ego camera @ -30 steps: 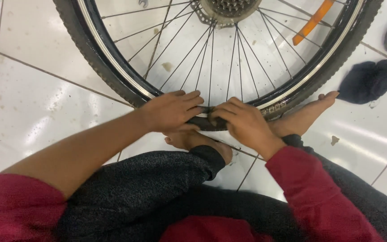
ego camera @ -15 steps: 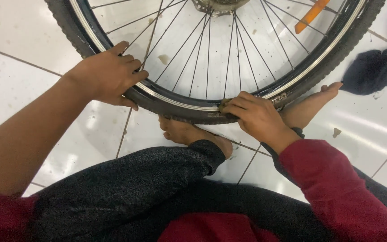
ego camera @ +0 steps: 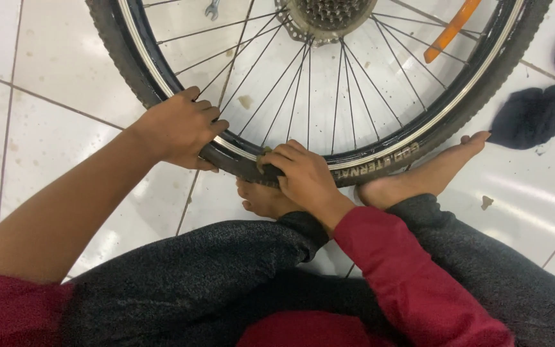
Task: The person sits on the floor and wipes the rim and tire of a bicycle wheel using a cloth. They rotate the wheel to clean different sections and then lift the wheel to inspect it.
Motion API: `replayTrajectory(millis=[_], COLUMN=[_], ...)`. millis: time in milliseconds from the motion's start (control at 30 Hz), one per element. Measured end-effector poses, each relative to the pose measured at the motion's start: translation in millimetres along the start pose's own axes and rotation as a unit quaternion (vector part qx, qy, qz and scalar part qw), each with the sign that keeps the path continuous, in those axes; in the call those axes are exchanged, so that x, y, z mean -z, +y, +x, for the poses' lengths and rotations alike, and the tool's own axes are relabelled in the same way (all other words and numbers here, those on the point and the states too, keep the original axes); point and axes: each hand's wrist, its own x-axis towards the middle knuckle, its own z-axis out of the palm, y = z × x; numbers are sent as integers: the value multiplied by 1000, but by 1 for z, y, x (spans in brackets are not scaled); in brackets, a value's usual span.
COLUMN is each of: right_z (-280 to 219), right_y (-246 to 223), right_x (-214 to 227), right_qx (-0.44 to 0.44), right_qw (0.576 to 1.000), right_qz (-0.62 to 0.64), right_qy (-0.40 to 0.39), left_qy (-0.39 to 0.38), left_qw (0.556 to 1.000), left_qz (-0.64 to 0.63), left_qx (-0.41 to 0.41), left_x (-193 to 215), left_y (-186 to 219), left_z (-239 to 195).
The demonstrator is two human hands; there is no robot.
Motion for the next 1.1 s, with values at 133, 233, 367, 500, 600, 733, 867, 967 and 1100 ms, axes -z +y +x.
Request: replayTrajectory(millis=[133, 233, 367, 500, 600, 733, 867, 967, 1100], right_z=[-13, -33, -46, -46, -35, -32, -21, -23, -33], right_y=[16, 42, 60, 51, 29, 21, 12, 25, 47], right_x=[79, 134, 156, 139, 110, 51, 46, 84, 139], right_qx=[22, 8, 4, 24, 28, 23, 3, -21, 5], right_qw=[998, 993, 977, 975, 980, 995, 999, 996, 986], right_qz=[41, -52, -126, -130, -127, -42, -18, -18, -85], right_qy=[-38, -106, -170, -180, -148, -93, -50, -79, -140], left_qy=[49, 80, 67, 100, 108, 106, 79, 65, 70], left_qw=[998, 995, 991, 980, 977, 976, 979, 983, 987], left_qz=[-39, -61, -112, -174, -178, -186, -186, -169, -115], left_qx=[3, 3, 2, 20, 39, 49, 24, -25, -86], left_x=[4, 0, -4, -1, 1, -6, -8, 6, 46], left_y=[14, 32, 53, 80, 87, 89, 86, 65, 14], left_z=[4, 13, 31, 38, 39, 42, 41, 36, 4])
